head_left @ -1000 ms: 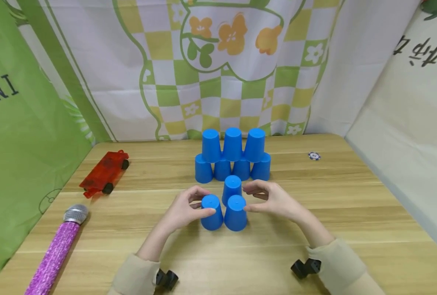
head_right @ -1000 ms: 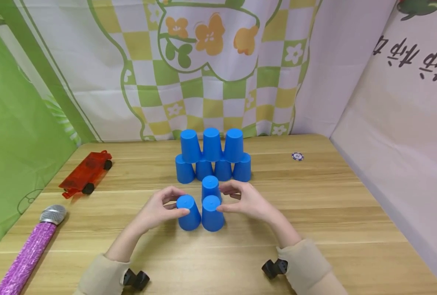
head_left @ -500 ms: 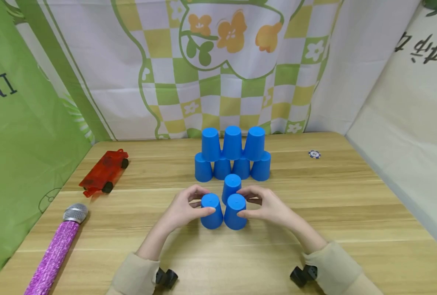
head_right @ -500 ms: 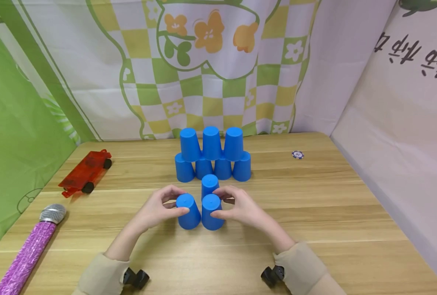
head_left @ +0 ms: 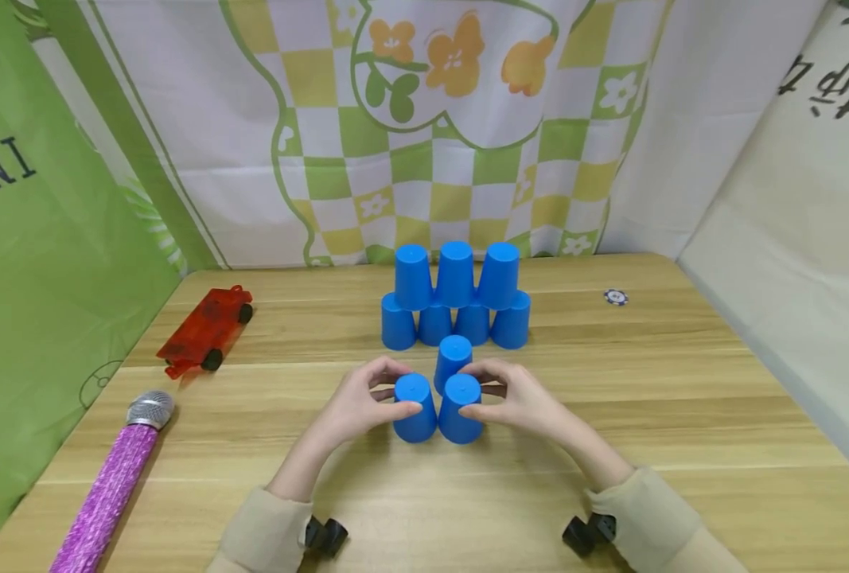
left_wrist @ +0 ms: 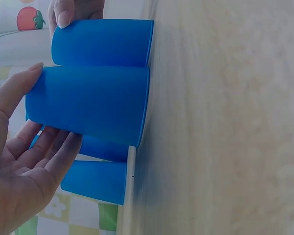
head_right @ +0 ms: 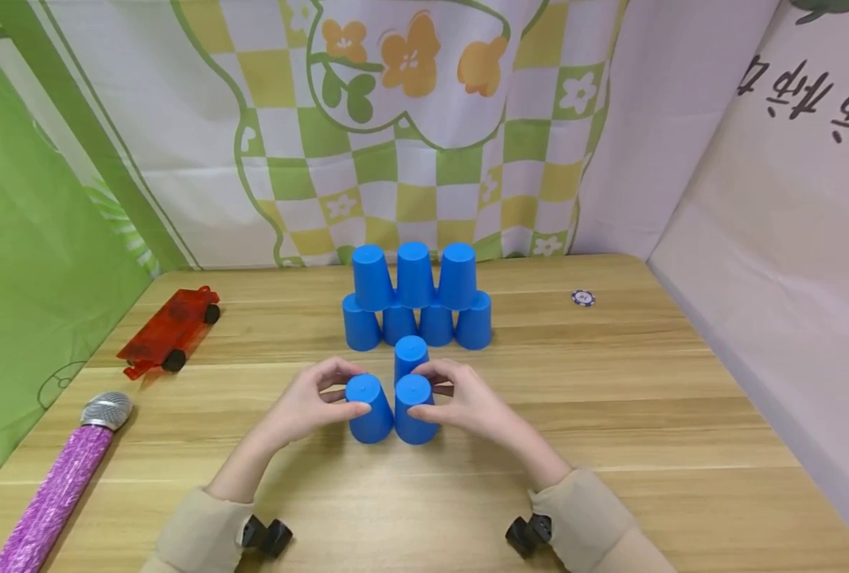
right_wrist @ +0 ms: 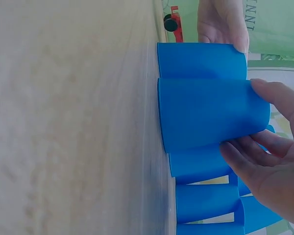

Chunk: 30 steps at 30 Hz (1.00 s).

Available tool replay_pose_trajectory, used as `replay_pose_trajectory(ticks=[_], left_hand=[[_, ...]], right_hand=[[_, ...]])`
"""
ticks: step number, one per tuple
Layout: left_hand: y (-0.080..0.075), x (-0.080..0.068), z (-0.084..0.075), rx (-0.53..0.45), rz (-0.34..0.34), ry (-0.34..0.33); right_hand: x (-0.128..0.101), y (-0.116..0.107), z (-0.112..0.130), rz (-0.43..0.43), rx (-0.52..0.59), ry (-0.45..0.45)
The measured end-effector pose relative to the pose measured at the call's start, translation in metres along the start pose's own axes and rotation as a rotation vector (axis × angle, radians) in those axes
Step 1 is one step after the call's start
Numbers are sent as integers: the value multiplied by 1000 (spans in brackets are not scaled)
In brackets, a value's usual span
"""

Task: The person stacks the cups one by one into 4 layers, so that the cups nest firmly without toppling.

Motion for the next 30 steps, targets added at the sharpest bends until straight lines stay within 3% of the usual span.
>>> replay_pose_trajectory(ticks=[9, 20, 25, 30], left_hand=[[5, 1, -4, 36, -8, 46], [-4, -4, -1, 12, -52, -24], [-13, -6, -9, 13, -80, -20], [-27, -5, -23, 20, -108, -1]], right_hand=[[-1, -5, -1, -33, -9, 18], [-10, -18, -7, -55, 14, 87], [-14, -36, -8, -78, 30, 125], [-18, -67, -5, -156, 23, 162]])
Point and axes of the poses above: each hand's wrist, its own x-axis towards the middle knuckle, its own y-axis out of the palm, z = x × y, the point moved 9 cm from there along x, towards the middle knuckle
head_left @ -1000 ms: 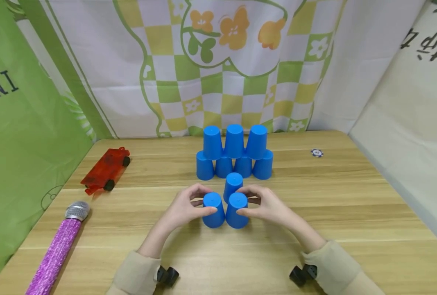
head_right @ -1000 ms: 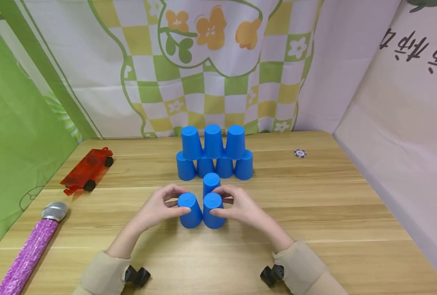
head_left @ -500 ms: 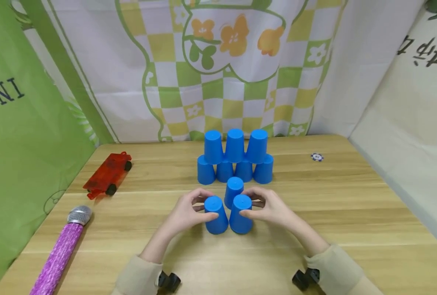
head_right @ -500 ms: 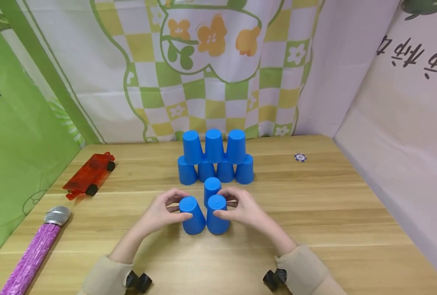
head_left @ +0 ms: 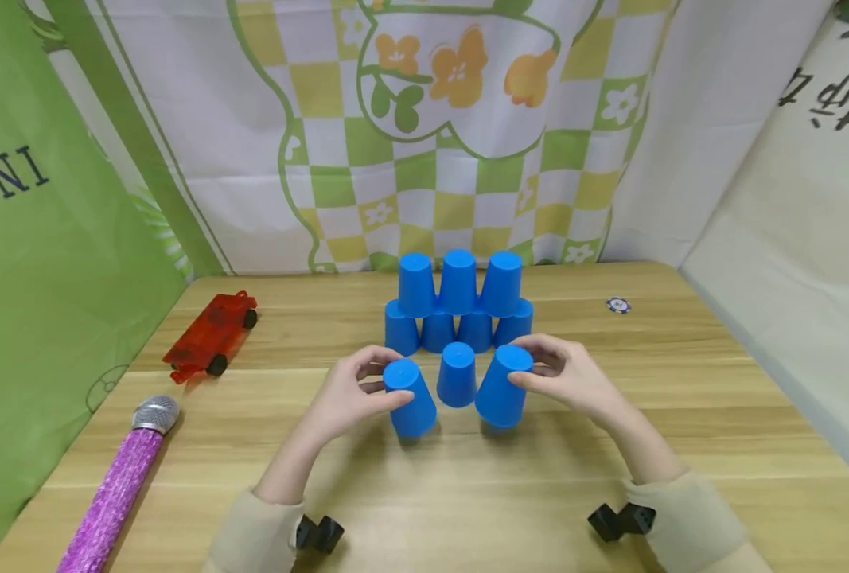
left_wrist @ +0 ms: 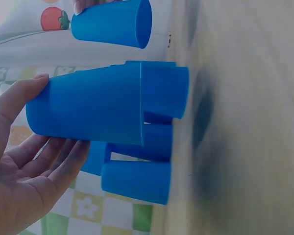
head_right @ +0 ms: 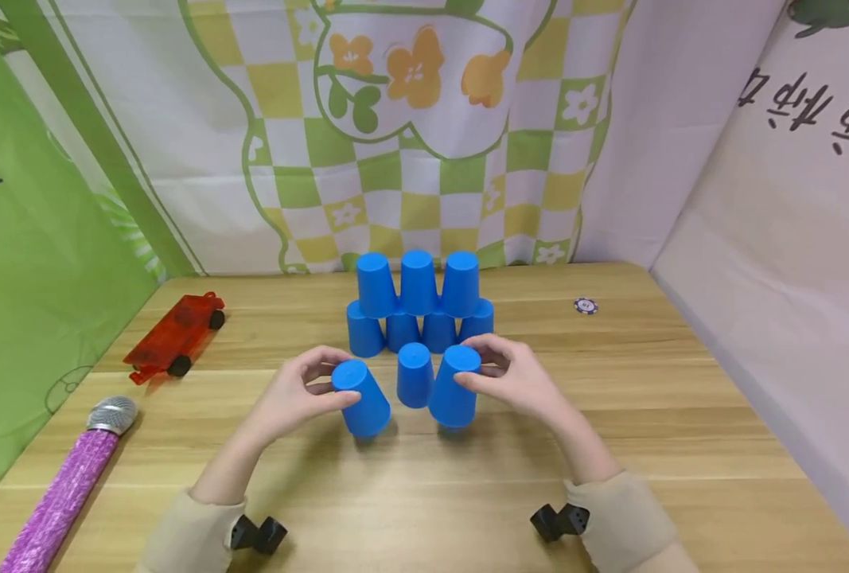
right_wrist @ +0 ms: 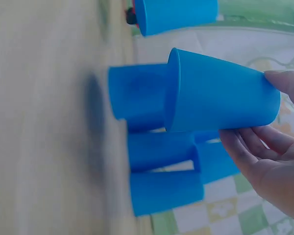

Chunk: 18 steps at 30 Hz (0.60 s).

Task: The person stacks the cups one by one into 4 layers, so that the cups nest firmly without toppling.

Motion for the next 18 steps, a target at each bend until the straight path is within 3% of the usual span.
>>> replay_pose_trajectory(ticks=[8, 18], left_hand=[[-28, 10, -31, 28, -55, 39], [-54, 33, -66, 99, -119, 85]], right_hand=[[6, -41, 22, -106, -63, 31], [25, -80, 50, -207, -146, 29]])
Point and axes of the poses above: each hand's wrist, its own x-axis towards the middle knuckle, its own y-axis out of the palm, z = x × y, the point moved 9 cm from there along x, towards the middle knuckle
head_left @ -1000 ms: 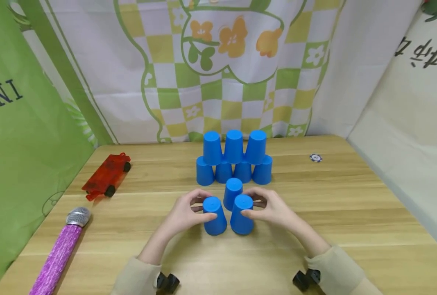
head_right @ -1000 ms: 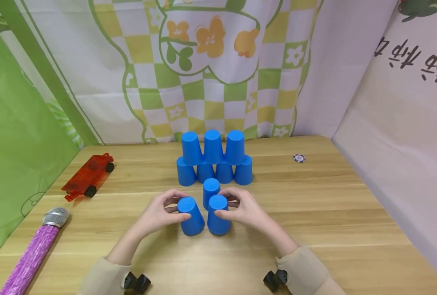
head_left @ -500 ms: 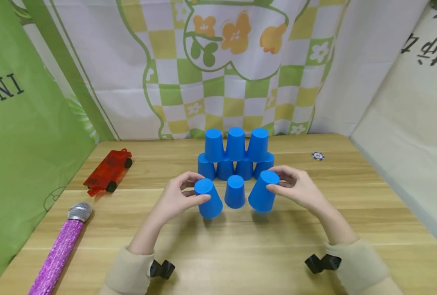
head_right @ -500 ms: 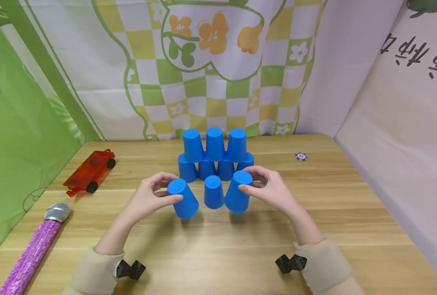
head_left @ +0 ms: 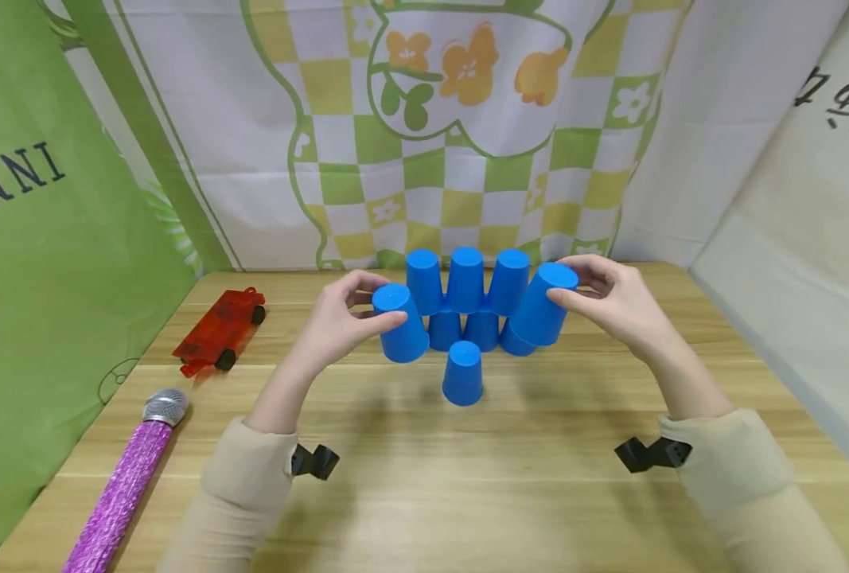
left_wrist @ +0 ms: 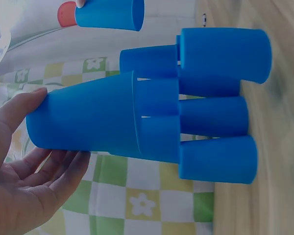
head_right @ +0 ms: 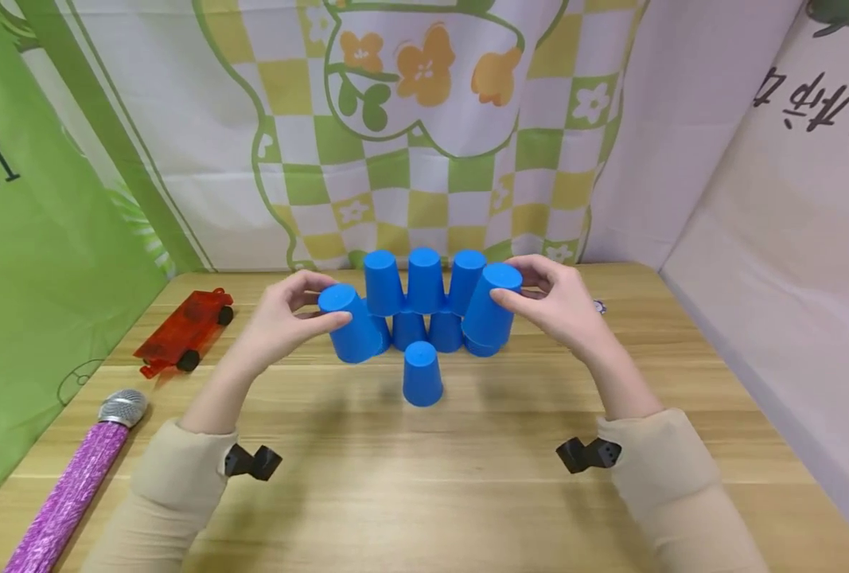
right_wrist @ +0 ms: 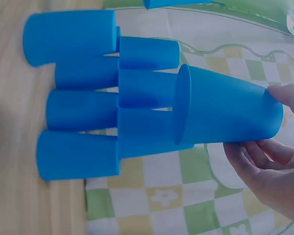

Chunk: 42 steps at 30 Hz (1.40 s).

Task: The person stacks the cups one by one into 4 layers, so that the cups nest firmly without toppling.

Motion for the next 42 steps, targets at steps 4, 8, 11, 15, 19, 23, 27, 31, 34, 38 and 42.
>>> replay_pose_trajectory(ticks=[4, 8, 11, 15, 19, 23, 27, 31, 34, 38, 42], left_hand=[[-9, 11, -13, 39, -30, 6], [-18, 23, -26, 67, -61, 22], [-22, 33, -35, 67, -77, 39], [-26, 45, -42, 83, -92, 51], [-29, 55, -46, 100, -104, 37], [-33, 65, -50, 103, -113, 34], [-35, 75, -52, 112, -120, 22], [-31, 85, -54, 136, -124, 2], [-26, 92, -56, 140, -122, 3], [-17, 100, -58, 130, -112, 0], [-9, 106, -60, 135, -114, 4]], right_hand=[[9, -10, 9, -26, -45, -17], [19, -18, 22, -58, -81, -49], [28, -23, 30, -86, -94, -57], [39, -25, 38, -98, -99, -54], [49, -26, 42, -99, -116, -52], [58, -26, 45, -104, -120, -52], [66, -23, 47, -101, -106, -47], [74, -19, 46, -99, -96, -47], [80, -15, 46, -94, -91, -55], [87, -9, 46, -85, -94, -61], [91, -3, 45, -83, -96, -72]])
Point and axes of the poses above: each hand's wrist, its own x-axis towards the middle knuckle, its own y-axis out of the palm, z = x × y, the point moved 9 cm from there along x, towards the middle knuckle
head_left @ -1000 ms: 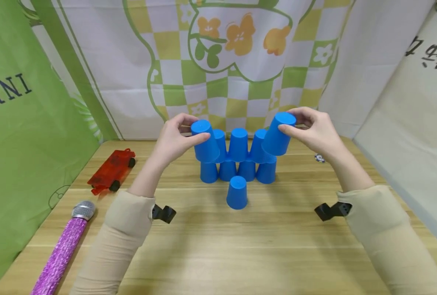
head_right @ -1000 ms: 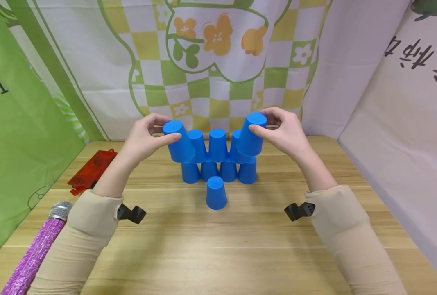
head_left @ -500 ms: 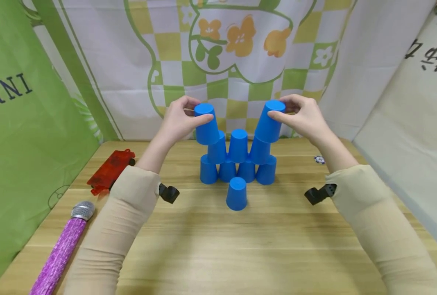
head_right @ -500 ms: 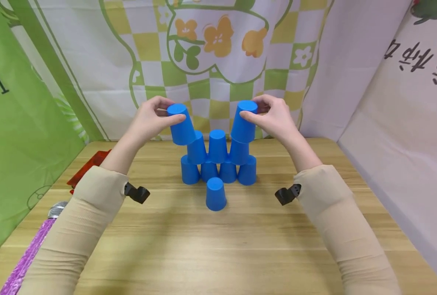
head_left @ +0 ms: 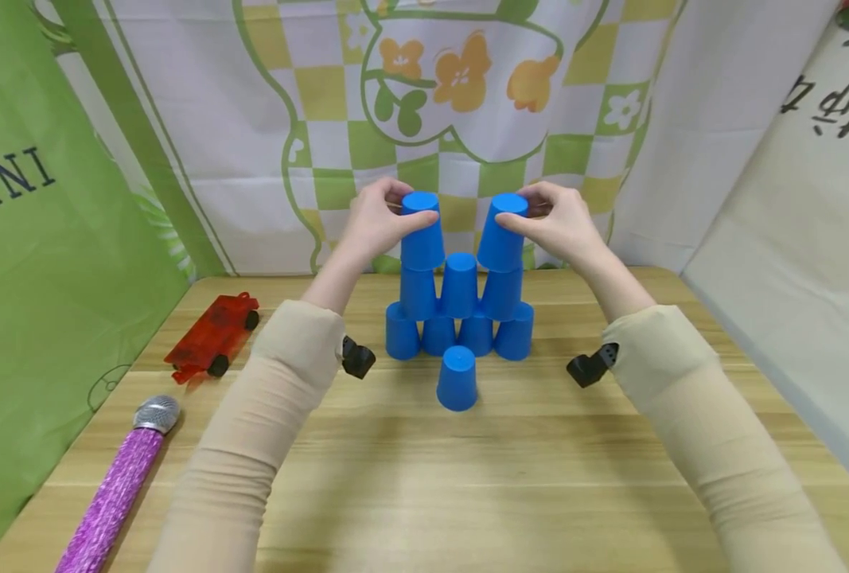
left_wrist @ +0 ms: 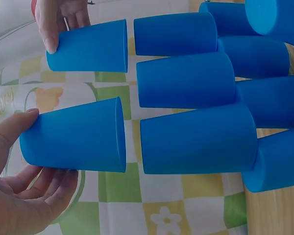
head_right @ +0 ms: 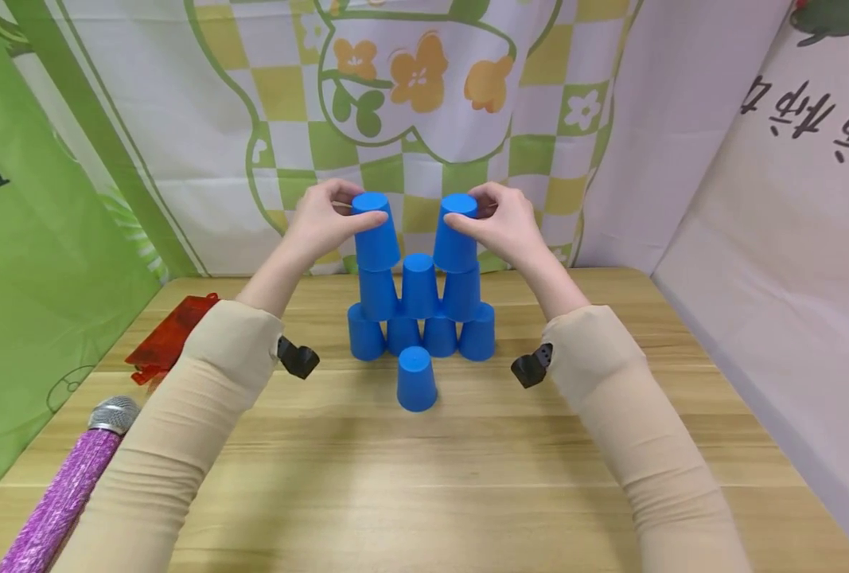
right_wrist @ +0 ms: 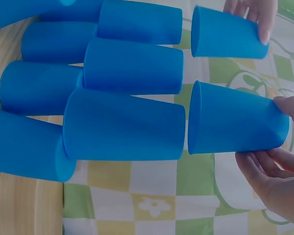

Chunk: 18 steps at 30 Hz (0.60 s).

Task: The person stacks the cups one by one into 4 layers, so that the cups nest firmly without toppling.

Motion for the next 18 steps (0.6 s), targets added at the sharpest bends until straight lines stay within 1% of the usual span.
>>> replay_pose_trajectory(ticks=[4, 8, 18], left_hand=[[6, 4, -1, 18, -9, 3], [11, 6, -1, 28, -2, -1], [19, 8, -2, 29, 0, -2]], right_hand=[[3, 6, 1, 6, 5, -8], [5, 10, 1, 14, 9, -5], [8, 14, 1, 17, 11, -9]])
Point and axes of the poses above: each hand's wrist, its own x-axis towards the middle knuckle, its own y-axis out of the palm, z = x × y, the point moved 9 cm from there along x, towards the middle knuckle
